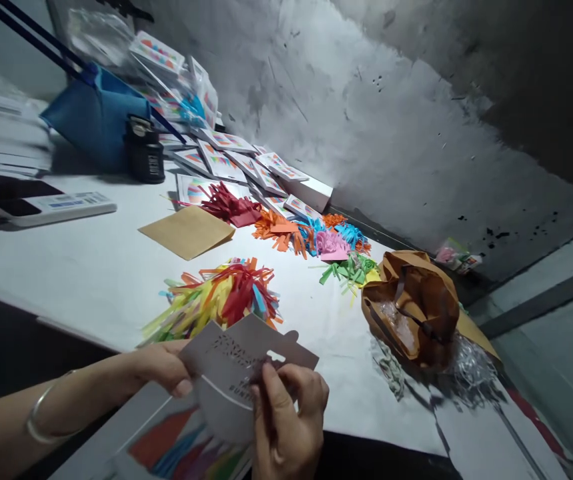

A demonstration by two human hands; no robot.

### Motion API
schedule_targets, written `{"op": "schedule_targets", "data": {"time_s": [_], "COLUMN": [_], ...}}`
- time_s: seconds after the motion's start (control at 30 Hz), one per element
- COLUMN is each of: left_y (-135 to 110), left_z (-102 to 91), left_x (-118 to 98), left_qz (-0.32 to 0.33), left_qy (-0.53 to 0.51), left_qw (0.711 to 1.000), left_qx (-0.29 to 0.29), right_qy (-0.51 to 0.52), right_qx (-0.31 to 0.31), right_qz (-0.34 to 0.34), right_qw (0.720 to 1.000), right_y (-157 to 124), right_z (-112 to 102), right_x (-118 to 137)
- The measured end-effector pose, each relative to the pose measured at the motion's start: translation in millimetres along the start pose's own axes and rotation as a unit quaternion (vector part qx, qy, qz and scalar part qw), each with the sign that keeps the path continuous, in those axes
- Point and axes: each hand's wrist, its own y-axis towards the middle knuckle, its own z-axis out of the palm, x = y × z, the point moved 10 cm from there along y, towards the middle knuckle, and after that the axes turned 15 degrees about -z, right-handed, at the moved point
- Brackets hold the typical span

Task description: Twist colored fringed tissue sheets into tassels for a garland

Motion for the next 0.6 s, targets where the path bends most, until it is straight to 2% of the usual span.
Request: {"op": "schedule_targets", "data": {"time_s": [0.07,0.13,0.3,0.43,0.53,0.6], "left_y": [7,12,10,6,9,12], "left_z": [-1.9,-8.7,-20.1,-24.4,-24.7,-22.4], "left_x": [8,15,14,9,5,4], "left_qz": [-0.016,-0.032,-0.050,-0.088,-0.103,-0.106], "left_qy": [-0.037,-0.064,-0.064,-0.028,0.036,0.047], "left_qw": [0.998,0.997,0.996,0.990,0.986,0.987], "left_qx": [0.039,0.043,-0.030,-0.108,-0.125,-0.116], "right_qy": [0.021,0.037,0.067,0.036,0.023,0.028], "right_qx": [0.000,0.000,-0.015,-0.014,-0.010,0.004], "right_qz": [0.016,0.032,0.083,0.049,0.024,0.021], "right_qw": [1.000,0.999,0.994,0.998,0.999,0.999], "right_y": [-1,0,-4,-2,1,2], "right_z": [-1,-1,1,2,3,4], "right_x": [-6,-12,-29,-27,-24,-24]}}
